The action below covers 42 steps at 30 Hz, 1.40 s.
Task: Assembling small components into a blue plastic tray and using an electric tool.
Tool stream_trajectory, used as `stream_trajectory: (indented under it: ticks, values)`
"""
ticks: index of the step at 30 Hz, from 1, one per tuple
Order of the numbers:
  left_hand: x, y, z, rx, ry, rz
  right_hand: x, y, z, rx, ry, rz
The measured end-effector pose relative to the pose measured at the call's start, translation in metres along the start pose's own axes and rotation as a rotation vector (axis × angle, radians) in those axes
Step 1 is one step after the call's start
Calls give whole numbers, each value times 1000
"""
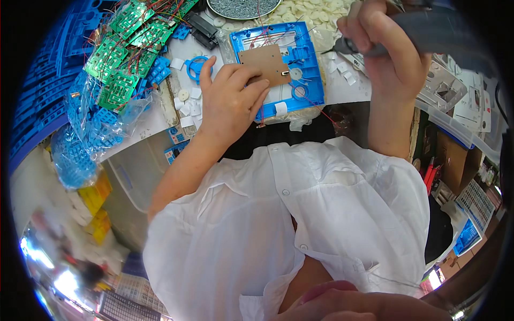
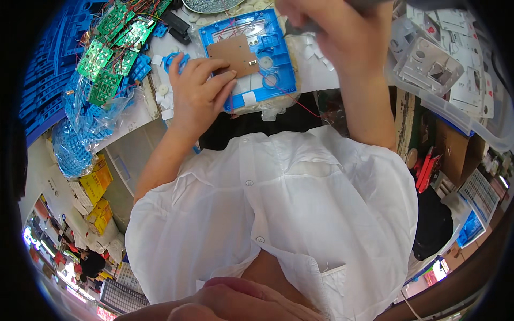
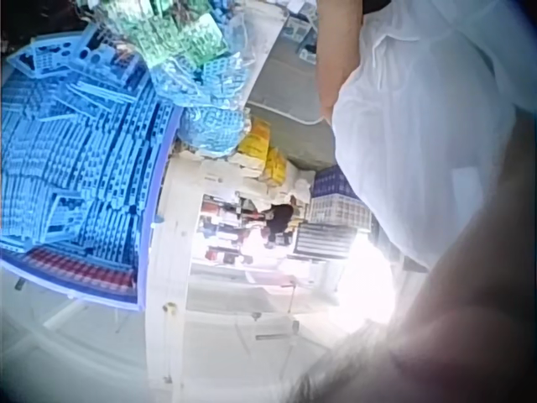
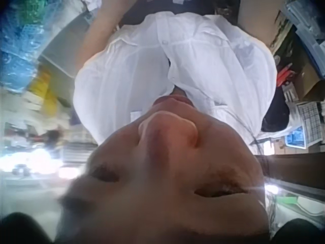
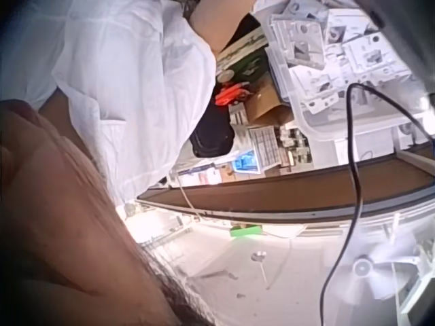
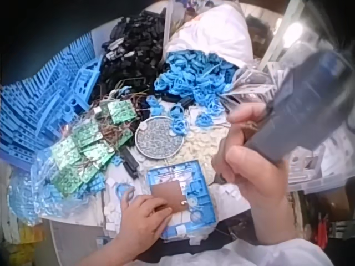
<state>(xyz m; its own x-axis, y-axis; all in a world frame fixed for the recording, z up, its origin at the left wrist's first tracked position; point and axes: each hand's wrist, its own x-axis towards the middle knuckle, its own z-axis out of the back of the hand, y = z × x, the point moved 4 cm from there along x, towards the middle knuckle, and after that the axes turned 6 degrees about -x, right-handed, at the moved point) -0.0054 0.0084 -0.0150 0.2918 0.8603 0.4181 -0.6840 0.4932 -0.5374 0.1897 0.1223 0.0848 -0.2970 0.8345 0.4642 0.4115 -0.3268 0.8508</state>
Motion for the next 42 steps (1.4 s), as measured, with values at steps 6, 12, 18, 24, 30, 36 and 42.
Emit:
stream_trajectory:
  ticks: [6, 12, 18, 24, 30, 36, 42]
  values:
    - [10, -17, 1, -286, -131, 68, -20, -1, -29, 214, 413, -37]
    - [11, -23, 3, -335, -184, 59, -24, 4, -38, 207, 469, -55]
    - [14, -21, 3, -263, -167, 13, -25, 4, -40, 198, 451, -77]
    - [91, 47, 29, -449, 136, 118, -17, 1, -9, 142, 389, -6]
    - [133, 110, -15, 598, 130, 117, -10, 0, -4, 143, 376, -11]
    - [142, 117, -9, 481, -1, 145, -18, -9, -5, 155, 390, -16]
    - [134, 102, 5, 338, -111, 101, -19, -9, -11, 144, 431, -14]
